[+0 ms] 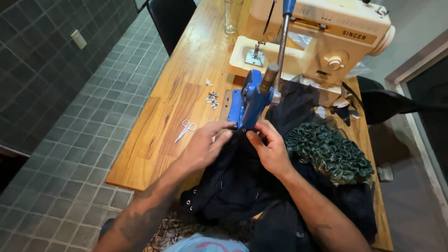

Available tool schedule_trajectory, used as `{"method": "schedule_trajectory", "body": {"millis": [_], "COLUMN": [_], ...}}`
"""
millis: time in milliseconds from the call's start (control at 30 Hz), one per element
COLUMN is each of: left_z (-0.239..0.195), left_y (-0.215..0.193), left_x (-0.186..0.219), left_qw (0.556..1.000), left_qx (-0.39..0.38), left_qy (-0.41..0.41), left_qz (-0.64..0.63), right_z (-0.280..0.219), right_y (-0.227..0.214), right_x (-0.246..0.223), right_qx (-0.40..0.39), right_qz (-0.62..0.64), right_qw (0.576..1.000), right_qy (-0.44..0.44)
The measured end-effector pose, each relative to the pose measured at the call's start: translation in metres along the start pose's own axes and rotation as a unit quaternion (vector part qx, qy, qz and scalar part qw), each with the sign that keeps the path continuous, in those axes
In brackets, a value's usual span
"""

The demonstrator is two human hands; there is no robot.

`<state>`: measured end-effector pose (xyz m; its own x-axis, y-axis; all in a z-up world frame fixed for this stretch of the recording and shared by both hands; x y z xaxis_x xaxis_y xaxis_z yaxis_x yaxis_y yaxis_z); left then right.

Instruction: Attaching metal hardware to a garment using a manual hand press and making adjustments with a screwdriver

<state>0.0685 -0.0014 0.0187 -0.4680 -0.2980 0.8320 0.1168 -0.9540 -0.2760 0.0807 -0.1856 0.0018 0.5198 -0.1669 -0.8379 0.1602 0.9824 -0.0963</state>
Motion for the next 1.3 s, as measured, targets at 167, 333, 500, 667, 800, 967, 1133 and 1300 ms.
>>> {"method": "schedule_trajectory", "body": {"millis": [167,333,500,667,800,967,1133,1300], "left_z": [0.009,0.004,0.002,0.010,0.006,-0.004,-0.007,-0.018], "left_y": [0.018,0.026,0.010,-0.004,0.001,0.011,0.002,-0.016], "left_x": [-0.010,-0.037,-0.034,-0.007,-0.004,0.001,0.003,-0.013], "left_qw": [0.999,0.987,0.979,0.992,0.993,0.990,0.992,0.985], "left_qx": [-0.033,-0.064,-0.060,-0.037,-0.047,-0.079,-0.074,-0.068], "left_qy": [-0.038,-0.149,-0.172,-0.097,-0.107,-0.105,-0.097,-0.157], "left_qz": [0.014,0.001,0.094,0.071,-0.034,-0.056,-0.034,0.022], "right_z": [-0.006,0.003,0.002,-0.001,-0.007,-0.012,-0.010,-0.011], "right_y": [-0.003,-0.009,-0.006,-0.011,0.000,-0.009,-0.008,-0.008], "right_x": [0.021,0.018,0.015,0.025,0.011,0.024,0.021,0.021], "right_qx": [0.008,0.022,0.014,0.005,-0.022,-0.057,-0.062,-0.055], "right_qz": [-0.012,-0.001,0.078,0.108,0.119,0.055,0.049,0.056], "right_qw": [1.000,1.000,0.994,0.984,0.974,0.978,0.979,0.977], "right_qy": [0.014,0.020,0.078,0.140,0.190,0.192,0.188,0.198]}}
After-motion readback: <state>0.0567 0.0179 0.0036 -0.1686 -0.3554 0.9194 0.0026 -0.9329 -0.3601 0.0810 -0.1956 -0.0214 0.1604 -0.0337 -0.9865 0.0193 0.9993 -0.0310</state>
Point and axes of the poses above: each hand's wrist, its own z-axis towards the middle knuckle, its own y-axis out of the palm, x = y × z, the point moved 9 cm from there along z, towards the middle knuckle, and after that the axes turned 13 degrees about x, right-handed, at the moved point
